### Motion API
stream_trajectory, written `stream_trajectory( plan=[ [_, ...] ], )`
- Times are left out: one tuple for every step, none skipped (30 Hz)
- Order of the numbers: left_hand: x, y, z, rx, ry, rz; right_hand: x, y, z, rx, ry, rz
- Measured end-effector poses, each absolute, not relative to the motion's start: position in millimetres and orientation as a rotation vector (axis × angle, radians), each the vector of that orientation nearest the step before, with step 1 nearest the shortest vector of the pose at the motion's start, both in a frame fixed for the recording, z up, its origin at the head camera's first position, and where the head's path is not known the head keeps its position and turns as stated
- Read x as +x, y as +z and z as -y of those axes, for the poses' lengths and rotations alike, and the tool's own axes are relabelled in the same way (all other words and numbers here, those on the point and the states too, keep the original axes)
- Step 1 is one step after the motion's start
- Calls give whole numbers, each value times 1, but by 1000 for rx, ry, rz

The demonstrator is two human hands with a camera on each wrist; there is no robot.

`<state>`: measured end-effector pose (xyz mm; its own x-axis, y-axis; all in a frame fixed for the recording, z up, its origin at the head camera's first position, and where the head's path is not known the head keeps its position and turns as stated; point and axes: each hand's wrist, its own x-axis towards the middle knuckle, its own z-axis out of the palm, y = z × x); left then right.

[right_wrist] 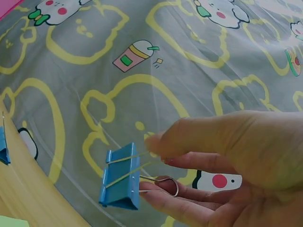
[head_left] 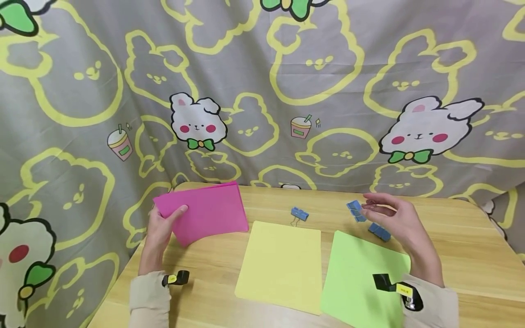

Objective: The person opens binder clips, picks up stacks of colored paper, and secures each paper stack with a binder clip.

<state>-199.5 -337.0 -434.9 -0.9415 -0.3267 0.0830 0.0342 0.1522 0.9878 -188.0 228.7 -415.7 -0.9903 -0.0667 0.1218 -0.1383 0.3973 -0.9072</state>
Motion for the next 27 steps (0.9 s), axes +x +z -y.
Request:
stream_trajectory(
  plan=[
    [-198, -436, 338, 260, -1871, 2176, -187, -415, -228, 207, 1664, 2569],
    [-197, -437, 340, 228, -1880, 2203, -187, -415, -228, 221, 1652, 2567],
    [-197, -438, 342, 192, -1889, 2237, -187, -414, -227, 228, 1640, 2566],
    [-196, -440, 343, 149, -1901, 2270, -187, -414, -227, 227, 1621, 2570],
    [-197, -442, 344, 110, -1916, 2299, -186, -413, -226, 218, 1605, 2577],
    [-197, -446, 346, 74, -1925, 2330, -186, -412, -225, 206, 1583, 2588],
    [-199, -449, 347, 45, -1930, 2355, -185, -412, -225, 191, 1552, 2604],
    [-200, -453, 347, 30, -1940, 2373, -185, -411, -224, 172, 1521, 2621],
    [-201, -457, 348, 23, -1939, 2392, -185, -411, -222, 152, 1487, 2641],
    [-203, -460, 349, 20, -1948, 2399, -184, -411, -221, 139, 1456, 2660],
    [-204, -464, 350, 24, -1948, 2407, -184, -411, -220, 128, 1426, 2678],
    [-205, -467, 350, 27, -1946, 2411, -184, -411, -219, 115, 1398, 2690],
    [-206, -468, 350, 32, -1949, 2411, -185, -411, -218, 101, 1381, 2694],
    [-207, -469, 350, 34, -1958, 2406, -185, -412, -217, 90, 1373, 2694],
    [-207, -469, 349, 39, -1962, 2402, -185, -412, -216, 81, 1372, 2689],
    [-207, -467, 348, 42, -1957, 2397, -185, -412, -216, 74, 1383, 2682],
    [-206, -465, 346, 46, -1946, 2396, -185, -413, -215, 68, 1393, 2670],
    [-206, -462, 344, 48, -1938, 2390, -185, -413, -215, 64, 1413, 2655],
    [-205, -458, 342, 50, -1933, 2379, -185, -413, -214, 68, 1442, 2640],
    [-203, -454, 339, 54, -1928, 2371, -185, -413, -214, 80, 1479, 2623],
    [-202, -449, 337, 52, -1919, 2361, -185, -413, -214, 97, 1527, 2599],
    [-201, -445, 334, 38, -1910, 2354, -185, -413, -213, 119, 1587, 2567],
    [-200, -440, 331, 22, -1915, 2340, -186, -413, -213, 148, 1631, 2539],
    [-199, -436, 328, 8, -1916, 2331, -186, -413, -213, 180, 1675, 2514],
    [-198, -432, 324, -8, -1916, 2328, -186, -413, -212, 213, 1719, 2489],
    [-196, -428, 321, -25, -1915, 2329, -186, -413, -211, 247, 1761, 2467],
    [-195, -425, 317, -44, -1916, 2330, -187, -413, -211, 271, 1797, 2451]
  ],
)
